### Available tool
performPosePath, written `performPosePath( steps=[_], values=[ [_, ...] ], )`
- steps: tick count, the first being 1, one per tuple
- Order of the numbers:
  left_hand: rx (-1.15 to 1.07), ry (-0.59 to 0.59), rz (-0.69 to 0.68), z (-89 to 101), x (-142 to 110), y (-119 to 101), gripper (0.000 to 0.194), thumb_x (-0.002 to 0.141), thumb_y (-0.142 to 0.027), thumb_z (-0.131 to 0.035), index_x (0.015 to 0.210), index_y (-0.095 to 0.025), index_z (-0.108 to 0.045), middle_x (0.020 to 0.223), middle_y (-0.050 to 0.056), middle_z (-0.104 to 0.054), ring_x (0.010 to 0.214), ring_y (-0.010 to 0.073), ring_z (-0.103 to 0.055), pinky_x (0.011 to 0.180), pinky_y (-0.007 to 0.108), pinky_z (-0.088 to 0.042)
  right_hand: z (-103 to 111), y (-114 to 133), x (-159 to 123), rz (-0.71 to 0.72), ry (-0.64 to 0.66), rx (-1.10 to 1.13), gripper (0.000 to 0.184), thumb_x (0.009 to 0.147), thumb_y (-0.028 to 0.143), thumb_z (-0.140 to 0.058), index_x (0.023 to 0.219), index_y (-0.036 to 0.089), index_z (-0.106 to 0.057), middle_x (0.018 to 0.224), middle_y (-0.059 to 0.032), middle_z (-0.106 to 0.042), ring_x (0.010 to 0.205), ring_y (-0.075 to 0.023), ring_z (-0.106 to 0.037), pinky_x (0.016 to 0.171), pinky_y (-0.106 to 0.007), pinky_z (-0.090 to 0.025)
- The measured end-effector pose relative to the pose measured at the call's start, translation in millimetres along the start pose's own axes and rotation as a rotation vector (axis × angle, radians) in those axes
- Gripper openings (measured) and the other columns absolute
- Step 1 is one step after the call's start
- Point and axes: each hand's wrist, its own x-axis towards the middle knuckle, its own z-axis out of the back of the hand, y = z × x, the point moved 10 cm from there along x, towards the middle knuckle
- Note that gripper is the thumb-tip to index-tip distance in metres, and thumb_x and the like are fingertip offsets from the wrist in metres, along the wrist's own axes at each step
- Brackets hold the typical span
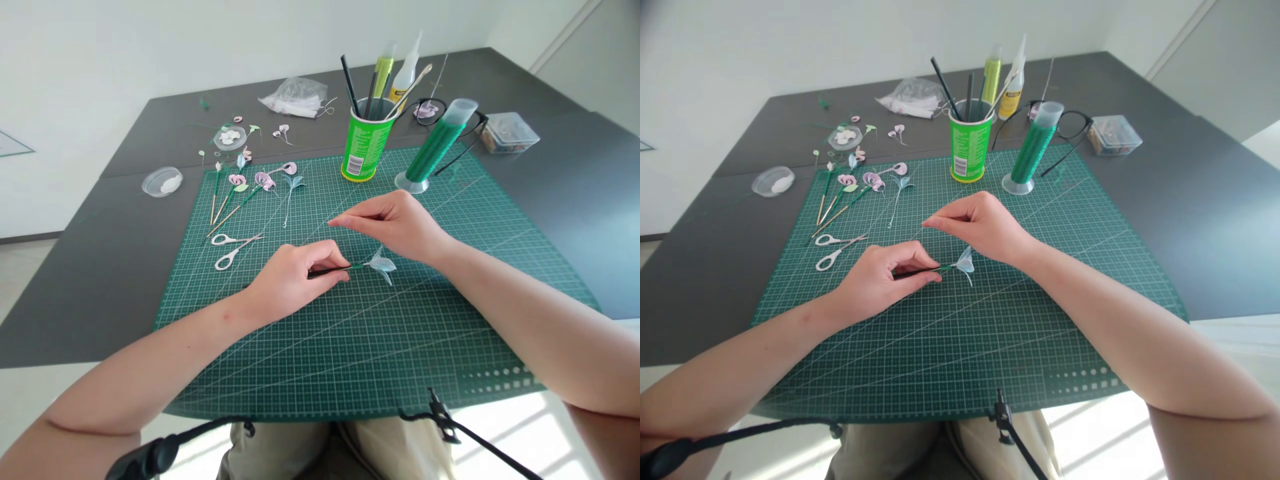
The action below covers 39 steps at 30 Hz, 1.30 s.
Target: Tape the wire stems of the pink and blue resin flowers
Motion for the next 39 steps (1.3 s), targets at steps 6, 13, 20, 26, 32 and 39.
performPosePath(
  steps=[6, 13, 20, 26, 32, 39],
  values=[
    [0.016, -0.110, -0.052, 11.0, 0, -4, 0.008, 0.094, -0.022, -0.080, 0.090, -0.021, -0.073, 0.089, -0.003, -0.083, 0.083, 0.0144, -0.080, 0.080, 0.026, -0.063, -3, -11, 4, -0.030, 0.060, -0.016, 0.030, 0.095, 0.042, -0.073, 0.096, 0.018, -0.092, 0.076, -0.0054, -0.079, 0.065, -0.0145, -0.057, 0.060, -0.030, -0.042],
    [0.011, -0.164, -0.073, 21.2, 3, -9, 0.011, 0.094, -0.023, -0.082, 0.089, -0.021, -0.072, 0.088, -0.002, -0.082, 0.087, 0.0160, -0.080, 0.084, 0.029, -0.063, -3, -22, 8, -0.063, 0.093, -0.018, 0.032, 0.092, 0.045, -0.075, 0.092, 0.017, -0.091, 0.077, -0.0057, -0.079, 0.067, -0.0148, -0.058, 0.064, -0.031, -0.042],
    [-0.058, -0.163, 0.019, 24.3, 1, 6, 0.009, 0.102, -0.028, -0.069, 0.100, -0.022, -0.064, 0.097, 0.002, -0.083, 0.073, 0.0129, -0.073, 0.064, 0.026, -0.056, -7, -32, 7, -0.136, 0.176, -0.116, 0.030, 0.092, 0.042, -0.076, 0.087, 0.016, -0.087, 0.070, -0.0026, -0.069, 0.066, -0.0129, -0.052, 0.063, -0.030, -0.037],
    [-0.071, -0.255, 0.106, 35.0, 3, 9, 0.010, 0.099, -0.024, -0.070, 0.096, -0.021, -0.061, 0.095, 0.004, -0.083, 0.087, 0.0175, -0.078, 0.073, 0.029, -0.056, -13, -32, 6, -0.170, 0.229, -0.175, 0.043, 0.092, 0.048, -0.078, 0.065, 0.015, -0.074, 0.052, 0.0061, -0.039, 0.054, -0.0079, -0.029, 0.057, -0.031, -0.023],
    [-0.014, -0.278, 0.165, 41.1, 4, 10, 0.016, 0.100, -0.032, -0.067, 0.110, -0.020, -0.068, 0.092, 0.004, -0.085, 0.071, 0.0155, -0.068, 0.065, 0.031, -0.049, -15, -31, 5, -0.174, 0.259, -0.157, 0.029, 0.095, 0.036, -0.072, 0.079, 0.016, -0.085, 0.057, 0.0044, -0.054, 0.054, -0.0078, -0.033, 0.059, -0.032, -0.026],
    [-0.008, -0.266, 0.093, 39.3, 5, 9, 0.022, 0.100, -0.031, -0.064, 0.112, -0.017, -0.076, 0.097, 0.007, -0.085, 0.067, 0.0150, -0.063, 0.060, 0.031, -0.044, -24, -27, 2, -0.101, 0.366, -0.121, 0.038, 0.094, 0.045, -0.069, 0.101, 0.014, -0.091, 0.064, 0.0003, -0.067, 0.056, -0.0089, -0.040, 0.058, -0.031, -0.030]
  ],
)
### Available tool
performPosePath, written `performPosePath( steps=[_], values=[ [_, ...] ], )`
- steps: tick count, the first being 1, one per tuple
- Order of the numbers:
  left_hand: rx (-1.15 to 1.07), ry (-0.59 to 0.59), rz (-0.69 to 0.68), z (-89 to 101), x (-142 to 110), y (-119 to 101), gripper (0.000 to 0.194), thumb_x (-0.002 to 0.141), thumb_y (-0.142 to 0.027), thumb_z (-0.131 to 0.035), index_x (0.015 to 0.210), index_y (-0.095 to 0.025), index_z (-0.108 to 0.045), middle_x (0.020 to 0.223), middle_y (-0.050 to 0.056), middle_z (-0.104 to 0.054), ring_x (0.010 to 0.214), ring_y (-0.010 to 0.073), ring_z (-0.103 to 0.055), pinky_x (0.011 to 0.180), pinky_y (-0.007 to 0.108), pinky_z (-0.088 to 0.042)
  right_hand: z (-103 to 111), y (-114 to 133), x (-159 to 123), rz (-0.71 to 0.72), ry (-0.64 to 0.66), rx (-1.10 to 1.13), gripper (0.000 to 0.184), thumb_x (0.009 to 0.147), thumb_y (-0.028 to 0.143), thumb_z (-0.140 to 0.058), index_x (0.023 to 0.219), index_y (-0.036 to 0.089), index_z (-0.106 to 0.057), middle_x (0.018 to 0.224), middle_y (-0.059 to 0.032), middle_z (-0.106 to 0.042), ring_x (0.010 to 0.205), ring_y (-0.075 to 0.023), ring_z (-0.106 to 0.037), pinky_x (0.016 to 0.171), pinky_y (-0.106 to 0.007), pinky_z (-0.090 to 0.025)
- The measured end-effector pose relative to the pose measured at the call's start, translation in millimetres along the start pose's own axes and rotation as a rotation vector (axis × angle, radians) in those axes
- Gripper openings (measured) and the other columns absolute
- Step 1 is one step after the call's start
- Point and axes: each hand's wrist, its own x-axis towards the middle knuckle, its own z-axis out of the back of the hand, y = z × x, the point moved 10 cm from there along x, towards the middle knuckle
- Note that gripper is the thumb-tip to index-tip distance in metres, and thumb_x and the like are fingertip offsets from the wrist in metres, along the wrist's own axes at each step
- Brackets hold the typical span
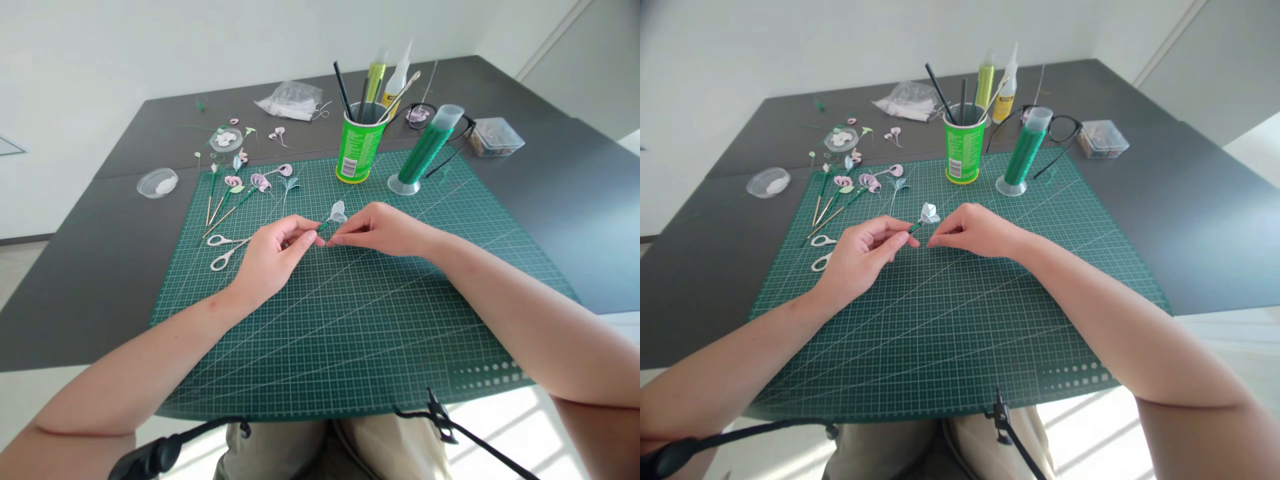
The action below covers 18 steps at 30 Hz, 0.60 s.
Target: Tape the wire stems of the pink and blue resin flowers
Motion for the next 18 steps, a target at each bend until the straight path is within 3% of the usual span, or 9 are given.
performPosePath(
  steps=[4, 10, 14, 18],
  values=[
    [0.001, -0.018, -0.013, 2.4, 0, -1, 0.020, 0.100, -0.029, -0.063, 0.112, -0.017, -0.075, 0.096, 0.007, -0.085, 0.071, 0.0156, -0.067, 0.061, 0.031, -0.044, -10, 9, -3, 0.072, 0.116, 0.059, 0.042, 0.094, 0.049, -0.070, 0.106, 0.015, -0.090, 0.062, 0.0011, -0.065, 0.054, -0.0085, -0.036, 0.054, -0.029, -0.029],
    [0.069, -0.068, -0.010, 11.2, 2, 0, 0.019, 0.101, -0.030, -0.064, 0.110, -0.018, -0.075, 0.098, 0.006, -0.086, 0.073, 0.0171, -0.071, 0.065, 0.032, -0.048, -26, 20, -12, 0.114, 0.297, 0.109, 0.034, 0.097, 0.043, -0.071, 0.105, 0.016, -0.090, 0.075, -0.0029, -0.077, 0.058, -0.0092, -0.047, 0.054, -0.027, -0.034],
    [0.113, -0.029, 0.000, 7.9, 2, 3, 0.017, 0.102, -0.031, -0.064, 0.108, -0.020, -0.075, 0.096, 0.006, -0.086, 0.090, 0.0218, -0.079, 0.077, 0.033, -0.055, -27, 25, -17, 0.161, 0.353, 0.157, 0.032, 0.098, 0.041, -0.071, 0.107, 0.016, -0.090, 0.066, -0.0003, -0.071, 0.053, -0.0076, -0.040, 0.048, -0.025, -0.028],
    [0.166, 0.064, 0.016, -3.8, 1, 9, 0.017, 0.102, -0.031, -0.061, 0.105, -0.022, -0.075, 0.092, 0.003, -0.085, 0.083, 0.0213, -0.079, 0.076, 0.034, -0.057, -26, 31, -22, 0.213, 0.378, 0.189, 0.032, 0.100, 0.039, -0.072, 0.109, 0.014, -0.089, 0.062, 0.0007, -0.067, 0.051, -0.0066, -0.037, 0.046, -0.024, -0.025]
  ],
)
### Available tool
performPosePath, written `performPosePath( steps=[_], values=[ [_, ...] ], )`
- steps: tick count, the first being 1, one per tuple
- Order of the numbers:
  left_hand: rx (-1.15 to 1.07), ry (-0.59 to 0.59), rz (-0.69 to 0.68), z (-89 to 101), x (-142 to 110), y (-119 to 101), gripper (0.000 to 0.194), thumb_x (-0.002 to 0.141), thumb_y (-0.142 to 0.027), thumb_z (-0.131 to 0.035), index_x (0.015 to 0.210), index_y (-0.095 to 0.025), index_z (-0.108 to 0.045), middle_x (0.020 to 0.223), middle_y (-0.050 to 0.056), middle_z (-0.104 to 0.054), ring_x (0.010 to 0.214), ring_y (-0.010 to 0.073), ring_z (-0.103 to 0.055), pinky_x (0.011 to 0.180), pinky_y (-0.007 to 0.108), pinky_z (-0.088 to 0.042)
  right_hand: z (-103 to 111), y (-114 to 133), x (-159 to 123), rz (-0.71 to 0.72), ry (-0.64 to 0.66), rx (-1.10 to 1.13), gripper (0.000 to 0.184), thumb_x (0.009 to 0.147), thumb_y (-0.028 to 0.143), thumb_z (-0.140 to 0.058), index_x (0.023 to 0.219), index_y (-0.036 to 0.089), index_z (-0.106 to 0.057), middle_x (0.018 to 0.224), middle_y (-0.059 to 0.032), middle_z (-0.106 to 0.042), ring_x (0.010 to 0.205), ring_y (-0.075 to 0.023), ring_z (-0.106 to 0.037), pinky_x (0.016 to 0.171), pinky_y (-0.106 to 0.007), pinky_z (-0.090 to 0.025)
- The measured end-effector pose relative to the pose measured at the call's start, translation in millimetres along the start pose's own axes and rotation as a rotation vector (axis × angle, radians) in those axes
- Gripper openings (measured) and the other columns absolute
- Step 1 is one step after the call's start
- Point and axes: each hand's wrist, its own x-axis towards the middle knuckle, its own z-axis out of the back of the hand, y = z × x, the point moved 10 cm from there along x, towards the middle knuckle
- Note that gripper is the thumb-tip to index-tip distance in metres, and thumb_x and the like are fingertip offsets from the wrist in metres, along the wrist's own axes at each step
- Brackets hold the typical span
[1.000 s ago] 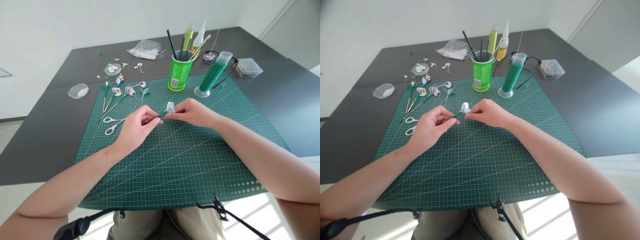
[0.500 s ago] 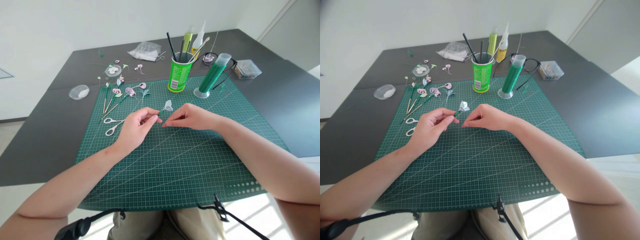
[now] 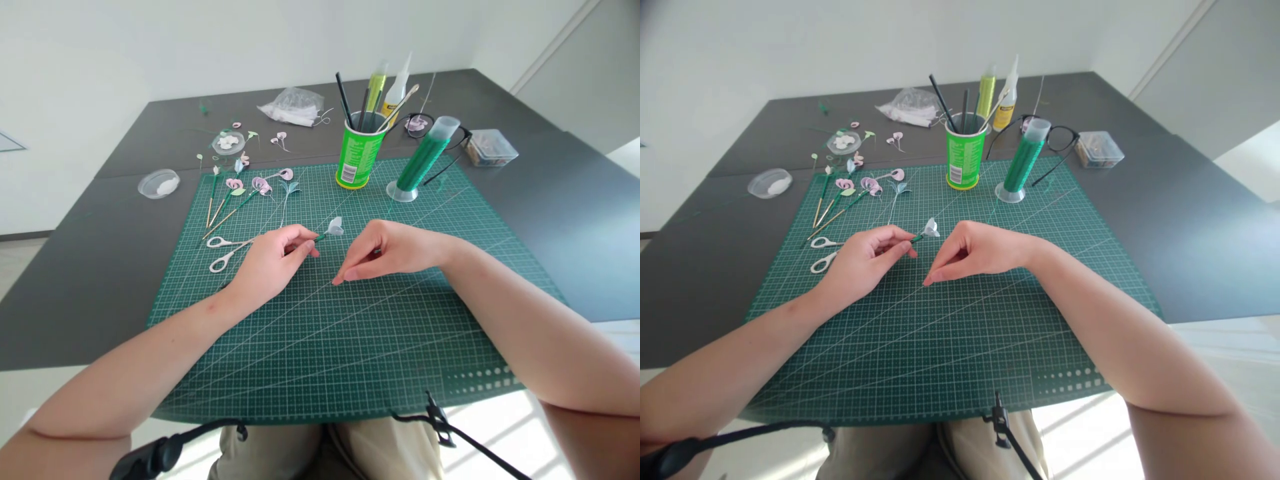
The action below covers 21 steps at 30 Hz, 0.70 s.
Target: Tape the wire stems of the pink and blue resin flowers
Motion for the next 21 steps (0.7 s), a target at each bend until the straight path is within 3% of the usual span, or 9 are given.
performPosePath(
  steps=[3, 6, 9, 11, 14, 17, 21],
  values=[
    [0.040, 0.090, 0.018, -11.3, -1, 2, 0.017, 0.103, -0.030, -0.060, 0.105, -0.023, -0.075, 0.091, 0.001, -0.085, 0.081, 0.0210, -0.078, 0.076, 0.034, -0.057, 2, 7, 0, 0.058, -0.019, 0.035, 0.031, 0.100, 0.036, -0.072, 0.108, 0.010, -0.089, 0.058, 0.0019, -0.062, 0.051, -0.0060, -0.034, 0.046, -0.024, -0.024],
    [0.105, 0.137, 0.006, -14.9, -3, -3, 0.018, 0.103, -0.028, -0.059, 0.104, -0.024, -0.076, 0.095, 0.000, -0.086, 0.086, 0.0218, -0.080, 0.079, 0.035, -0.056, 12, 7, 2, 0.092, -0.117, 0.079, 0.032, 0.099, 0.038, -0.075, 0.108, 0.010, -0.088, 0.060, 0.0003, -0.065, 0.053, -0.0067, -0.037, 0.048, -0.025, -0.026],
    [0.140, 0.173, 0.020, -13.9, -3, -5, 0.020, 0.104, -0.028, -0.057, 0.100, -0.024, -0.076, 0.096, 0.000, -0.086, 0.082, 0.0215, -0.079, 0.077, 0.034, -0.055, 29, 3, 3, 0.106, -0.281, 0.154, 0.028, 0.095, 0.038, -0.080, 0.101, 0.013, -0.089, 0.079, -0.0065, -0.078, 0.064, -0.0100, -0.054, 0.058, -0.026, -0.041],
    [0.136, 0.202, 0.030, -13.7, -3, -5, 0.021, 0.104, -0.028, -0.056, 0.101, -0.024, -0.077, 0.095, 0.000, -0.086, 0.076, 0.0212, -0.078, 0.074, 0.034, -0.055, 38, -1, 4, 0.102, -0.365, 0.205, 0.025, 0.092, 0.037, -0.082, 0.096, 0.014, -0.090, 0.081, -0.0068, -0.080, 0.069, -0.0118, -0.059, 0.064, -0.027, -0.045],
    [0.088, 0.270, 0.013, -17.5, -3, -7, 0.021, 0.102, -0.031, -0.058, 0.105, -0.024, -0.078, 0.094, 0.002, -0.087, 0.077, 0.0222, -0.078, 0.071, 0.033, -0.056, 43, -8, 6, 0.053, -0.423, 0.233, 0.024, 0.089, 0.038, -0.083, 0.093, 0.016, -0.090, 0.071, -0.0027, -0.074, 0.062, -0.0094, -0.048, 0.057, -0.027, -0.036],
    [0.041, 0.343, 0.022, -22.8, -4, -7, 0.024, 0.102, -0.035, -0.057, 0.107, -0.023, -0.078, 0.096, 0.004, -0.087, 0.075, 0.0213, -0.078, 0.067, 0.032, -0.056, 44, -11, 6, 0.022, -0.456, 0.273, 0.025, 0.086, 0.041, -0.084, 0.091, 0.017, -0.090, 0.056, 0.0038, -0.059, 0.055, -0.0073, -0.033, 0.052, -0.027, -0.026],
    [-0.008, 0.406, 0.049, -24.7, -4, -5, 0.027, 0.103, -0.038, -0.058, 0.111, -0.022, -0.077, 0.100, 0.005, -0.086, 0.075, 0.0195, -0.078, 0.069, 0.031, -0.058, 43, -13, 4, -0.024, -0.493, 0.292, 0.027, 0.087, 0.042, -0.083, 0.092, 0.016, -0.090, 0.058, 0.0034, -0.061, 0.057, -0.0079, -0.033, 0.053, -0.028, -0.026]
  ],
)
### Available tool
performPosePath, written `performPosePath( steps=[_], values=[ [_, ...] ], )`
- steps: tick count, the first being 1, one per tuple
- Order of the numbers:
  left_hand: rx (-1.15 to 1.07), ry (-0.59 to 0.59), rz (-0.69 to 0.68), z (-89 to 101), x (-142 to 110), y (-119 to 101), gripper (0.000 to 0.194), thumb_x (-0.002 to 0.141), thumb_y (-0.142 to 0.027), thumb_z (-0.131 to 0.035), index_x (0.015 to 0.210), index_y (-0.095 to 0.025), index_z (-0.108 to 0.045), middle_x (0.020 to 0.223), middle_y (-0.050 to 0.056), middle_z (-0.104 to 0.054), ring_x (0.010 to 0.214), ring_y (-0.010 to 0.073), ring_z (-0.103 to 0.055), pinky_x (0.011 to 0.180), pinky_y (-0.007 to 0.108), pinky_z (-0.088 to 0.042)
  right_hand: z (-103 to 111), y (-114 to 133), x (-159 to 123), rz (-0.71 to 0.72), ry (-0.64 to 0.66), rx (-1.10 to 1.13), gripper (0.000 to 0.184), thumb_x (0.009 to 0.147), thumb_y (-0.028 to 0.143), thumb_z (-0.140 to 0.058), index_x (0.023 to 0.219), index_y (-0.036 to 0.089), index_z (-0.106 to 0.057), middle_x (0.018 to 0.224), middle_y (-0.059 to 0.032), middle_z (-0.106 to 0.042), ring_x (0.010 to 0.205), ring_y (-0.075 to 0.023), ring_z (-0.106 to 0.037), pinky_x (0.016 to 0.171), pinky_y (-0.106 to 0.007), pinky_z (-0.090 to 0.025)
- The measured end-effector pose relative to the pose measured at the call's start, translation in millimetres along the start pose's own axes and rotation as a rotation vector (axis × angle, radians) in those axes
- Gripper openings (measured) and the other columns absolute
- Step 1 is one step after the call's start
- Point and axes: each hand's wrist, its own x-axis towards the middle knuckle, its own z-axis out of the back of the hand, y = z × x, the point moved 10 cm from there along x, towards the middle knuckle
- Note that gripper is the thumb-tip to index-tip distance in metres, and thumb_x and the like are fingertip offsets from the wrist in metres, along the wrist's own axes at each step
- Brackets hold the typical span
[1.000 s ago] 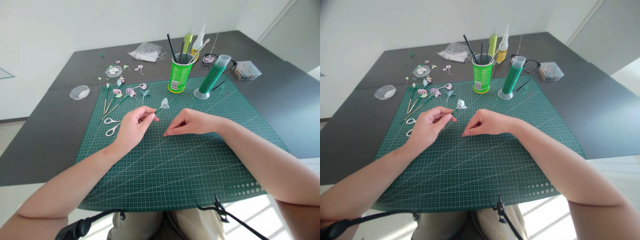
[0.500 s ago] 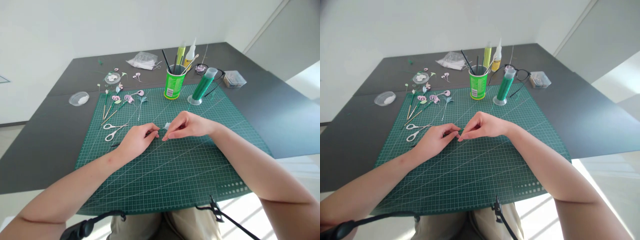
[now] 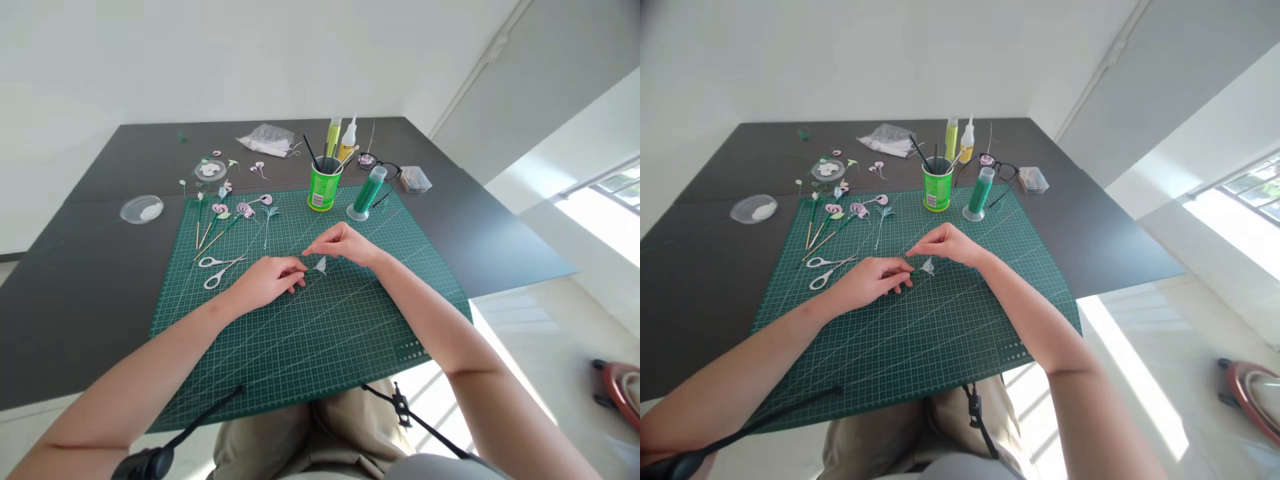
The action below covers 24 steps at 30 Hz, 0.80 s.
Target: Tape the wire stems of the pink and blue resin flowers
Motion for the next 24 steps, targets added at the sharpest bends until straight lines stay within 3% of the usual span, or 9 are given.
performPosePath(
  steps=[4, 8, 12, 15, 19, 24],
  values=[
    [-0.022, 0.043, 0.004, 1.0, 1, 1, 0.029, 0.101, -0.041, -0.060, 0.111, -0.021, -0.079, 0.100, 0.007, -0.086, 0.068, 0.0180, -0.072, 0.069, 0.033, -0.058, -3, 2, -5, -0.001, -0.039, -0.003, 0.029, 0.086, 0.045, -0.083, 0.093, 0.017, -0.090, 0.063, 0.0003, -0.068, 0.058, -0.0088, -0.039, 0.055, -0.028, -0.031],
    [-0.096, 0.092, 0.009, -4.1, 3, -1, 0.030, 0.099, -0.043, -0.063, 0.110, -0.019, -0.078, 0.100, 0.010, -0.086, 0.065, 0.0172, -0.068, 0.069, 0.034, -0.058, -3, 4, -11, 0.006, -0.085, 0.008, 0.029, 0.084, 0.046, -0.085, 0.091, 0.019, -0.090, 0.078, -0.0050, -0.080, 0.067, -0.0118, -0.056, 0.062, -0.028, -0.043],
    [-0.101, 0.127, -0.015, -10.5, 10, -7, 0.034, 0.099, -0.045, -0.064, 0.113, -0.016, -0.076, 0.102, 0.012, -0.086, 0.066, 0.0170, -0.068, 0.072, 0.035, -0.059, 1, 6, -20, 0.008, -0.155, 0.030, 0.029, 0.083, 0.045, -0.086, 0.090, 0.018, -0.090, 0.080, -0.0054, -0.080, 0.070, -0.0122, -0.061, 0.066, -0.028, -0.047],
    [-0.099, 0.168, -0.038, -11.4, 19, -13, 0.037, 0.099, -0.047, -0.063, 0.115, -0.016, -0.076, 0.104, 0.013, -0.086, 0.066, 0.0173, -0.069, 0.067, 0.033, -0.058, 8, 6, -28, 0.006, -0.235, 0.047, 0.032, 0.085, 0.047, -0.085, 0.092, 0.016, -0.090, 0.068, -0.0020, -0.072, 0.060, -0.0088, -0.050, 0.057, -0.025, -0.039],
    [-0.068, 0.209, -0.075, -4.1, 26, -22, 0.039, 0.098, -0.046, -0.065, 0.118, -0.015, -0.078, 0.103, 0.013, -0.086, 0.068, 0.0169, -0.069, 0.068, 0.032, -0.059, 17, 3, -34, -0.001, -0.323, 0.074, 0.044, 0.086, 0.053, -0.082, 0.096, 0.011, -0.088, 0.050, 0.0060, -0.049, 0.050, -0.0065, -0.026, 0.047, -0.027, -0.019],
    [-0.007, 0.171, -0.104, 6.0, 21, -27, 0.035, 0.100, -0.041, -0.062, 0.118, -0.018, -0.081, 0.105, 0.010, -0.087, 0.069, 0.0179, -0.072, 0.074, 0.034, -0.061, 16, -2, -30, -0.033, -0.334, 0.064, 0.046, 0.086, 0.054, -0.082, 0.098, 0.010, -0.088, 0.051, 0.0055, -0.048, 0.051, -0.0066, -0.027, 0.047, -0.027, -0.017]
  ],
)
